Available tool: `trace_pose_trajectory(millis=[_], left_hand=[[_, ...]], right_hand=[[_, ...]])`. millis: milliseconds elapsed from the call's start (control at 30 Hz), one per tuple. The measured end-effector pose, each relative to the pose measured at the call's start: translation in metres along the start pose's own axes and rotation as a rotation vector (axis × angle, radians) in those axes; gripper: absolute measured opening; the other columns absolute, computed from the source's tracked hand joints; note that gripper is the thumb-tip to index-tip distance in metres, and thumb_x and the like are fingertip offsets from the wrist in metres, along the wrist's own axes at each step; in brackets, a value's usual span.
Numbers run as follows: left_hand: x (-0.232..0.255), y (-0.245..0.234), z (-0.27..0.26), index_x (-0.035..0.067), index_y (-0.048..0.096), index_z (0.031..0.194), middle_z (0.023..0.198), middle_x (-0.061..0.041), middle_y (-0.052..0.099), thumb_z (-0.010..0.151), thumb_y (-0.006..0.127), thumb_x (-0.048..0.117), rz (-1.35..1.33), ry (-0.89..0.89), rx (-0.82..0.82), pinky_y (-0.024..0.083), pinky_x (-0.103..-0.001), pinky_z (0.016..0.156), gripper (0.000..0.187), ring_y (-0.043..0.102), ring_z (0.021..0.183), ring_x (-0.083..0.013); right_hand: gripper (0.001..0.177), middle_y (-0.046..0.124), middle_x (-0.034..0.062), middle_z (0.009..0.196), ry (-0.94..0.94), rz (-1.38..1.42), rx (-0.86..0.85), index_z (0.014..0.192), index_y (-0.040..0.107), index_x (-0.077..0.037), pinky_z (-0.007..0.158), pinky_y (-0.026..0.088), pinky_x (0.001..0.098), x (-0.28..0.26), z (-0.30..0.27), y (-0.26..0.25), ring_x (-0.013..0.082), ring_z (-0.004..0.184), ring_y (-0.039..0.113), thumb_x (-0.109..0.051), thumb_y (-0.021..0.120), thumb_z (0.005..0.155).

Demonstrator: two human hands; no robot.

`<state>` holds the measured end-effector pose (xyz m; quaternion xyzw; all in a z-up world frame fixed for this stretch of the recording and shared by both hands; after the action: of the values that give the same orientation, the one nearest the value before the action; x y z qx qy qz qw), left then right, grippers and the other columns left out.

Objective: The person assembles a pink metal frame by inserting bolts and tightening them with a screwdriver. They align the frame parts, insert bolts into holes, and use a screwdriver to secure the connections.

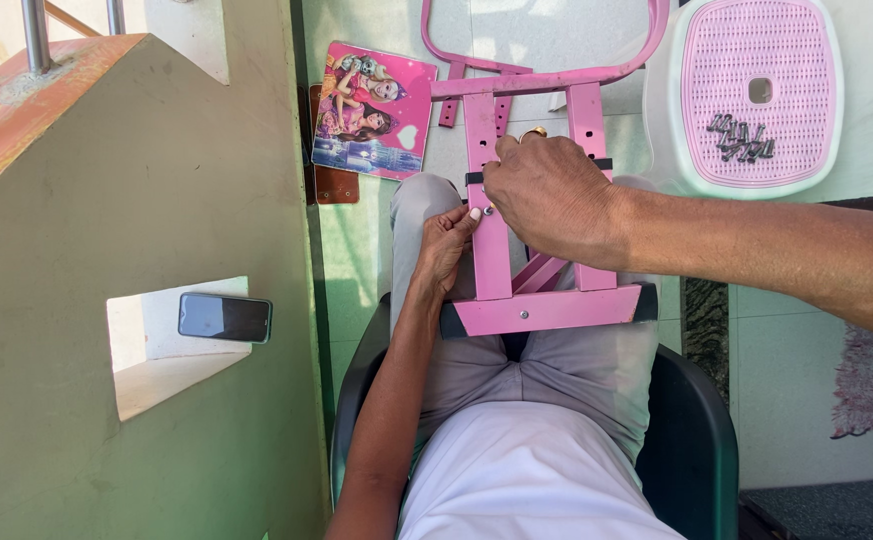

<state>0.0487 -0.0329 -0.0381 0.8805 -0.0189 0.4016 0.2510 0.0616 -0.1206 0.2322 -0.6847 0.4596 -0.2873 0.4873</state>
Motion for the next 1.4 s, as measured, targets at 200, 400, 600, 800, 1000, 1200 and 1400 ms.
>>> trace_pose_trajectory(millis=[200,400,600,800,1000,1200,1400], left_hand=[[0.0,0.0,0.0,-0.002,0.074,0.117,0.08,-0.001,0.072,0.097,0.07,0.018,-0.001,-0.001,0.005,0.047,-0.021,0.058,0.029,0.058,0.063,-0.0057],[-0.001,0.001,0.002,-0.002,0.074,0.119,0.083,-0.002,0.073,0.098,0.07,0.018,-0.034,0.023,-0.024,0.048,-0.021,0.059,0.03,0.058,0.065,-0.0055],[-0.001,0.001,0.002,-0.002,0.074,0.118,0.086,-0.002,0.074,0.098,0.07,0.02,0.008,0.008,-0.015,0.049,-0.021,0.061,0.03,0.063,0.07,-0.0061],[-0.002,-0.001,0.001,-0.002,0.074,0.118,0.086,-0.003,0.074,0.098,0.07,0.02,0.0,0.011,-0.015,0.05,-0.022,0.062,0.031,0.063,0.07,-0.0069],[-0.002,-0.001,0.001,-0.003,0.075,0.12,0.084,-0.003,0.072,0.099,0.071,0.02,0.01,0.025,-0.007,0.046,-0.022,0.059,0.032,0.058,0.066,-0.0073],[0.002,0.002,-0.002,-0.004,0.072,0.121,0.089,-0.005,0.075,0.098,0.069,0.02,-0.012,0.015,-0.029,0.052,-0.023,0.064,0.033,0.066,0.072,-0.0088],[0.004,0.004,-0.004,-0.003,0.072,0.123,0.091,-0.005,0.076,0.097,0.069,0.02,-0.007,0.005,-0.017,0.055,-0.024,0.067,0.035,0.068,0.075,-0.0093]], right_hand=[[0.026,0.059,0.0235,0.098,-0.077,-0.034,0.087,0.095,0.066,0.011,0.061,0.063,0.0389,-0.008,0.0,-0.002,0.033,0.087,0.065,-0.005,0.071,0.075],[0.029,0.059,0.0262,0.097,0.063,0.065,-0.176,0.104,0.059,0.017,0.057,0.064,0.0373,0.01,-0.001,0.005,0.0328,0.071,0.07,-0.003,0.066,0.083],[0.014,0.069,0.0199,0.079,0.14,0.04,-0.437,0.087,0.071,0.002,0.064,0.064,0.0425,0.022,-0.004,0.018,0.0296,0.072,0.072,-0.01,0.064,0.088],[0.016,0.065,0.0208,0.084,0.063,-0.046,-0.089,0.084,0.072,0.001,0.065,0.061,0.0451,0.011,0.001,0.006,0.0326,0.078,0.069,-0.015,0.069,0.085],[0.013,0.061,0.0236,0.096,-0.039,-0.045,0.032,0.085,0.07,0.006,0.06,0.064,0.0359,-0.002,-0.001,0.004,0.0324,0.093,0.066,-0.003,0.071,0.076],[0.032,0.059,0.025,0.093,0.022,0.177,-0.074,0.102,0.059,0.012,0.054,0.061,0.0417,0.004,0.0,0.002,0.0351,0.07,0.069,-0.019,0.065,0.095],[0.036,0.065,0.019,0.068,0.022,0.078,-0.153,0.089,0.065,0.006,0.057,0.06,0.0439,0.009,-0.005,0.004,0.0319,0.063,0.07,-0.025,0.057,0.104]])
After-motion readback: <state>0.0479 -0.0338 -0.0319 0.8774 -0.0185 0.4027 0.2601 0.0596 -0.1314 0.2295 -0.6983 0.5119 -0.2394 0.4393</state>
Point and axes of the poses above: each hand's wrist, its own z-axis towards the middle knuckle, its own y-axis out of the palm, x = y × z, the point moved 7 cm from there along z, towards the middle knuckle
